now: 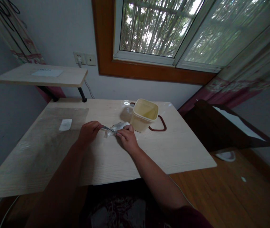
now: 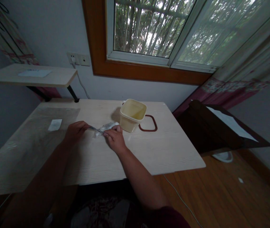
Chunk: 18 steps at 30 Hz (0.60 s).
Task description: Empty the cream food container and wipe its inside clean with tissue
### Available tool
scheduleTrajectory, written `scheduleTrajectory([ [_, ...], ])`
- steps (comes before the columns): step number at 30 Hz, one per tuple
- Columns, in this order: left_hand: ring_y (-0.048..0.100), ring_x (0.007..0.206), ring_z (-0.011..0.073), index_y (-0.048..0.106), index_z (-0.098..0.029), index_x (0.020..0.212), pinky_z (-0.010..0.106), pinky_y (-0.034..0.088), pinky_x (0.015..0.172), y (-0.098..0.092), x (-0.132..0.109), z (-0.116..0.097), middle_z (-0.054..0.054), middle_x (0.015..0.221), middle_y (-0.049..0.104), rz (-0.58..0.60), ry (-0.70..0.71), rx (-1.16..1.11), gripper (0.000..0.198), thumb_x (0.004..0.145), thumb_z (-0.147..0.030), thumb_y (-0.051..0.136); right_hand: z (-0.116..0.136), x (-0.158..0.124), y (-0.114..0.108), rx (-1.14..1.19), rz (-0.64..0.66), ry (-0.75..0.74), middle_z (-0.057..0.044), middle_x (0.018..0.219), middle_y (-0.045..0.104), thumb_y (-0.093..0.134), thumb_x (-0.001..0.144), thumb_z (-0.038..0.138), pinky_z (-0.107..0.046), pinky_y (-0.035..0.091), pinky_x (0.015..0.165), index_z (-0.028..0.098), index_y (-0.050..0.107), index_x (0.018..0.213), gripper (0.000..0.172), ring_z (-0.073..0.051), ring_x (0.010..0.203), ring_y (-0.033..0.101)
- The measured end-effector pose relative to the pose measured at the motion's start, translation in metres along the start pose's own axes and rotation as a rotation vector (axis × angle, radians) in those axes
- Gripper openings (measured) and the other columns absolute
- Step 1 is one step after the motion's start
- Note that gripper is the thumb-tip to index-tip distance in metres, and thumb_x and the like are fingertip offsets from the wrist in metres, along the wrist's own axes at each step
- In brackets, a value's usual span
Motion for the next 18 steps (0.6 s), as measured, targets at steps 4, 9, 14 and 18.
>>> scheduleTrajectory([
  [4, 0.059, 0.068, 0.0180, 0.067, -0.019, 0.075, 0.030, 0.042, 0.066, -0.003, 0.002, -0.001, 0.005, 0.070, 0.065, -0.027, 0.019, -0.010, 0.047, 0.102, -0.050, 0.044, 0.001, 0.000, 0.000, 0.008, -0.014, -0.003, -0.003, 0.091, 0.078, 0.060, 0.100, 0.034, -0.044, 0.041, 0.091, 0.027, 0.080, 0.099, 0.021, -0.026, 0.094, 0.050],
  [9, 0.057, 0.067, 0.0186, 0.062, -0.020, 0.073, 0.031, 0.041, 0.065, -0.009, 0.002, 0.001, 0.003, 0.067, 0.062, -0.081, -0.002, -0.050, 0.036, 0.100, -0.038, 0.048, 0.002, 0.000, -0.004, 0.028, -0.044, -0.017, -0.004, 0.087, 0.076, 0.059, 0.101, 0.035, -0.043, 0.042, 0.089, 0.026, 0.080, 0.097, 0.023, -0.026, 0.093, 0.050],
  [14, 0.051, 0.061, 0.0162, 0.048, -0.022, 0.065, 0.031, 0.039, 0.063, -0.021, -0.004, 0.012, 0.000, 0.062, 0.050, -0.249, -0.164, -0.099, 0.037, 0.100, -0.032, 0.046, -0.004, -0.001, -0.009, 0.030, -0.087, 0.031, -0.005, 0.082, 0.073, 0.057, 0.101, 0.037, -0.042, 0.044, 0.086, 0.025, 0.080, 0.096, 0.026, -0.026, 0.092, 0.051],
  [18, 0.058, 0.082, 0.0196, 0.055, -0.022, 0.078, 0.034, 0.046, 0.080, -0.035, -0.011, 0.007, 0.004, 0.079, 0.059, -0.519, -0.114, -0.083, 0.023, 0.098, -0.030, 0.050, -0.003, -0.002, -0.009, 0.039, -0.094, 0.017, -0.006, 0.081, 0.073, 0.057, 0.101, 0.036, -0.043, 0.045, 0.085, 0.025, 0.080, 0.096, 0.026, -0.026, 0.091, 0.051],
])
Point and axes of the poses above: each hand's wrist, its own x-axis towards the middle knuckle, its own y-axis out of the palm, z = x × y, the point moved 6 cm from there along x, towards the middle knuckle
